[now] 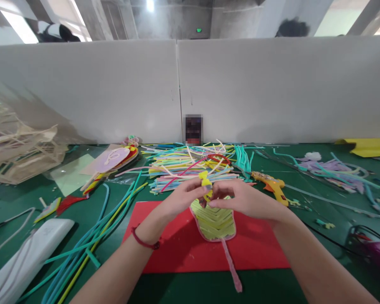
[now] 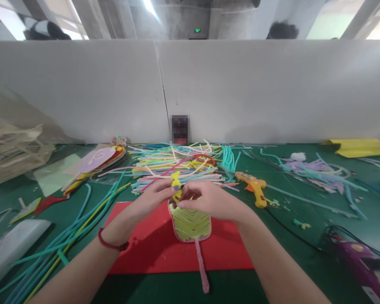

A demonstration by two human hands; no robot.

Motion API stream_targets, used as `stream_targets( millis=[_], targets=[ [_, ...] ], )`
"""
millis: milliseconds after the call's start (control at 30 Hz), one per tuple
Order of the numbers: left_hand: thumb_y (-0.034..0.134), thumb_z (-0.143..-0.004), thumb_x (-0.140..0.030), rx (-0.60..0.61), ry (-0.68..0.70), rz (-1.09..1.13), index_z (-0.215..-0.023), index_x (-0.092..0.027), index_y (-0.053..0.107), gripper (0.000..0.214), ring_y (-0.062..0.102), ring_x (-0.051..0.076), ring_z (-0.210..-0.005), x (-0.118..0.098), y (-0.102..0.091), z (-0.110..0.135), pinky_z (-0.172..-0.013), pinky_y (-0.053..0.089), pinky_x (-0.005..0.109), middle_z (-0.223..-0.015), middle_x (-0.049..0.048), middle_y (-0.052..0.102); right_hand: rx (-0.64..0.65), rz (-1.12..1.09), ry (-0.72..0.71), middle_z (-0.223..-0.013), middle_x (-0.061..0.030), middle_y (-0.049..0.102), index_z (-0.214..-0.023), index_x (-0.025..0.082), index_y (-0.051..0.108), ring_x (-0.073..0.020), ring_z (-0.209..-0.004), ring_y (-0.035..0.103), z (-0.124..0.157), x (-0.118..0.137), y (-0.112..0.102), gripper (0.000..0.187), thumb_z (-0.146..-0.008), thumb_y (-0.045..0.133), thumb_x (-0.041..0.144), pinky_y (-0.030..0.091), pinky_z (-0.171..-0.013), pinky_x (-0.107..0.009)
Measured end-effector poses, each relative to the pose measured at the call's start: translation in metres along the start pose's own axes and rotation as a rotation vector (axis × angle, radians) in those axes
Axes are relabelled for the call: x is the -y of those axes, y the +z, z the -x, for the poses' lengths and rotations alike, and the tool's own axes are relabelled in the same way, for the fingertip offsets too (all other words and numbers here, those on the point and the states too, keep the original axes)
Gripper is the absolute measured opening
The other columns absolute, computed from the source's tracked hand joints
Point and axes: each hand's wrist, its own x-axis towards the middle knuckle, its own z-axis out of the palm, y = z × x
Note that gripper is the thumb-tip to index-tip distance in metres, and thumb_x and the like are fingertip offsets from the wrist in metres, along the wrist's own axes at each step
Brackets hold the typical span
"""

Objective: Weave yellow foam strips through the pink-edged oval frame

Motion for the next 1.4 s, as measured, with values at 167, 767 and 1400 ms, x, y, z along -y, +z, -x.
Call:
stream_targets(
  millis=[167,767,1400],
  targets=[
    [0.055,-0.076,-0.029,-0.049,0.029,-0.063,-0.068,-0.015,0.053,0.017,0.048,0.008,-0.054,0.004,0.001,-0.002,-0.053,0.038,0.022,-0.061,-0.0021,0.050,-0.002,-0.091,0.015,-0.079,-0.0019,0.064,-0.076,0.017,0.058,-0.0144,-0.076,0.060,0.000,0.002,0.002,0.010,-0.078,0.057,0.027,0.045,-0.069,-0.026],
    [0.040,-0.086,-0.040,-0.242,0.145,-0.197,-0.066,-0.017,0.047,0.031,0.050,0.011,-0.059,0.011,0.007,-0.006,-0.061,0.042,0.025,-0.060,-0.0006,0.052,-0.382,-0.158,-0.007,-0.069,-0.0033,0.069,-0.075,0.018,0.054,-0.0156,-0.068,0.065,-0.006,0.000,0.005,0.014,-0.078,0.057,0.032,0.047,-0.058,-0.027],
    [0.040,-0.088,-0.027,-0.283,0.346,-0.695,-0.093,-0.019,0.057,0.019,0.051,0.017,-0.096,-0.020,-0.016,0.005,-0.085,0.038,0.027,-0.100,0.0050,0.059,-0.162,-0.038,0.005,-0.075,-0.0006,0.065,-0.073,0.021,0.062,-0.0141,-0.071,0.060,0.010,-0.005,-0.023,0.014,-0.075,0.060,0.034,0.046,-0.066,-0.027]
  ],
)
